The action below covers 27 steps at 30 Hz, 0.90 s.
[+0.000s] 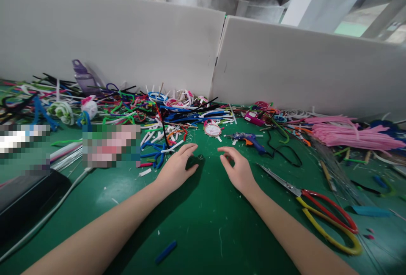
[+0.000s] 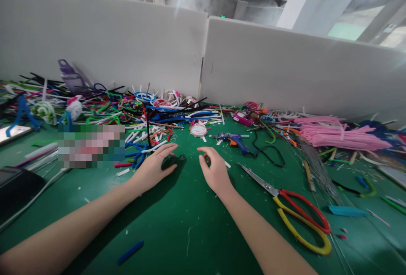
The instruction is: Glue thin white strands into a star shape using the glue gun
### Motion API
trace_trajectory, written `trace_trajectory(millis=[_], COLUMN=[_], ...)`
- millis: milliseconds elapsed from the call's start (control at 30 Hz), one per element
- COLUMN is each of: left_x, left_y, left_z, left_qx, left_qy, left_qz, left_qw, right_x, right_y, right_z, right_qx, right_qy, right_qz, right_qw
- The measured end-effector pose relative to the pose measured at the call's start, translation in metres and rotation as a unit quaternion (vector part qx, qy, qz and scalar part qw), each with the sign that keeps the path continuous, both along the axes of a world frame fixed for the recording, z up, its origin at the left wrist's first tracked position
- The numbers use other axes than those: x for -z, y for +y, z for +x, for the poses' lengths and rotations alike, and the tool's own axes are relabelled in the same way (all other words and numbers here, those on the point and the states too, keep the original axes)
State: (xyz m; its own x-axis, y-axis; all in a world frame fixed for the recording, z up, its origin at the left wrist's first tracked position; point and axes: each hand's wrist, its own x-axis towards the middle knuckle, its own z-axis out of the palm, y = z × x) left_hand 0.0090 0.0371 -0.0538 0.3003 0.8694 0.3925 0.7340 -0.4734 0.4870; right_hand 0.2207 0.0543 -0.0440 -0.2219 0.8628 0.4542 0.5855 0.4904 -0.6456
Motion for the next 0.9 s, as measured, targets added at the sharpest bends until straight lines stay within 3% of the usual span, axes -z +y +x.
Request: trace_trajectory(millis=[167,400,567,900], left_x=[-0.001,0.0,0.0,0.001], left_y=[0.0,0.001,0.001,0.004], left_z=[0.0,0.0,0.0,0.001], left_qx=[-0.002,-0.003,-0.004,-0.006], left_qy=[0.009,0.001,-0.002,-0.003], left_qz=[-0.002,-0.001,-0.007,-0.008], left_qw=[1.0,1.0,1.0,1.0], right_x=[0.005,0.008,0.009,0.009], right_y=[0.011,0.039,0.048,0.048], right_z=[-0.013,-0.02,-0.028,-0.032], right_qx=[-0.045,-0.089,-0.106,-0.097], right_qy=[0.124,0.213,0.217,0.171], right_qz=[-0.135,-0.239,-0.255,-0.236], right_qw=[0.982,0.943,0.936,0.952])
